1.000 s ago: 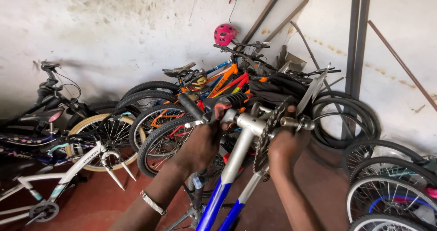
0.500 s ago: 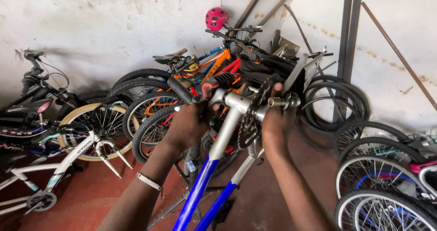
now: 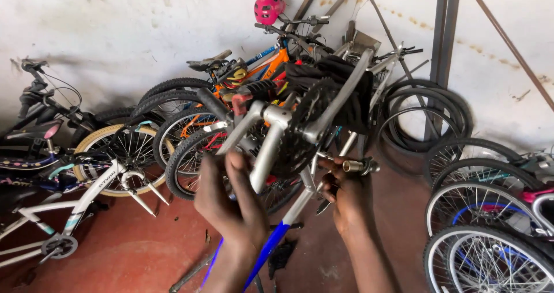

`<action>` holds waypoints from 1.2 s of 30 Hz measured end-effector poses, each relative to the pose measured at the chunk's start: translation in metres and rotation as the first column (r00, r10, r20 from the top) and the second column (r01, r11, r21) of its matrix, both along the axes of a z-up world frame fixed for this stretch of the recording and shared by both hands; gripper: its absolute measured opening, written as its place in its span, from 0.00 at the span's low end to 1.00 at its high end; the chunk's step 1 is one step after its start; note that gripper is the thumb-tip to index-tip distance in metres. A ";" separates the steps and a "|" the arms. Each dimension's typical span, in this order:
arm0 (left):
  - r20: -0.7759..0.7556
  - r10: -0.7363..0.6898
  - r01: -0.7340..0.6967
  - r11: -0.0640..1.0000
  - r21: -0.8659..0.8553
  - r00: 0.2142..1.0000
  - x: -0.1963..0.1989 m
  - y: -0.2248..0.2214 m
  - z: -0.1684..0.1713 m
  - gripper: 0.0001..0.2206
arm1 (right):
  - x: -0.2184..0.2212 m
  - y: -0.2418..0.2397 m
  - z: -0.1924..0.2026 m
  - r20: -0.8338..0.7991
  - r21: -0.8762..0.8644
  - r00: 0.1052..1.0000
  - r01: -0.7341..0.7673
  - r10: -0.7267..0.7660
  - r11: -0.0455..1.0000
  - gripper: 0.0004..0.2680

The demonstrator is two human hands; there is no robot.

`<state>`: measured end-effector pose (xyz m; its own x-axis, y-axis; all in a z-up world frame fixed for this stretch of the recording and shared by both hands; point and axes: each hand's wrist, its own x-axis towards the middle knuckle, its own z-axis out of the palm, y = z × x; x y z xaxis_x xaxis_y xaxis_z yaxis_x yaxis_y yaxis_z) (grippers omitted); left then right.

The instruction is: Installing a bicycle crankset into the bottom bracket of a bike frame

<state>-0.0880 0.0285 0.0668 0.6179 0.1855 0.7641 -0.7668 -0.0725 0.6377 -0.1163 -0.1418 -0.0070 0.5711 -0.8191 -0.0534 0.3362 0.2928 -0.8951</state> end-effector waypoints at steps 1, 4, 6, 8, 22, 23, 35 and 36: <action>-0.006 -0.039 0.039 0.999 0.005 0.999 -0.016 -0.004 0.005 0.10 | -0.001 0.001 0.006 0.022 0.032 0.999 -0.039 0.039 0.999 0.05; 0.194 0.120 -0.144 0.983 0.117 0.974 -0.033 -0.026 -0.010 0.07 | -0.014 0.006 0.020 0.048 -0.121 0.995 -0.085 0.091 0.989 0.04; 0.135 0.185 -0.202 0.971 0.129 0.974 -0.030 -0.032 -0.011 0.11 | -0.015 0.007 0.021 0.038 -0.169 0.995 -0.086 0.094 0.982 0.05; 0.093 0.257 -0.267 0.955 0.129 0.962 -0.023 -0.040 -0.011 0.21 | -0.016 0.000 0.024 0.048 -0.229 0.993 -0.090 0.104 0.969 0.08; -0.437 -0.034 0.098 0.987 0.125 0.899 -0.017 -0.057 -0.030 0.26 | -0.028 -0.023 0.043 0.018 -0.402 0.849 -0.477 0.528 0.781 0.17; -0.437 -0.022 0.086 0.988 0.125 0.899 -0.016 -0.059 -0.027 0.26 | -0.028 -0.024 0.044 0.018 -0.402 0.842 -0.487 0.539 0.775 0.17; -0.412 0.119 -0.071 0.989 0.130 0.903 -0.020 -0.078 -0.020 0.22 | 0.004 -0.039 0.039 0.259 -0.633 0.803 -0.278 0.536 0.722 0.04; -0.409 0.119 -0.073 0.989 0.126 0.905 -0.021 -0.080 -0.019 0.22 | 0.007 -0.038 0.038 0.274 -0.632 0.809 -0.257 0.520 0.732 0.04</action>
<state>-0.1087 -0.0514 0.0481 0.8658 0.1930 0.4616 -0.4213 -0.2164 0.8807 -0.1093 -0.1797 0.0310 0.7004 -0.3257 0.6350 0.6703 -0.0053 -0.7421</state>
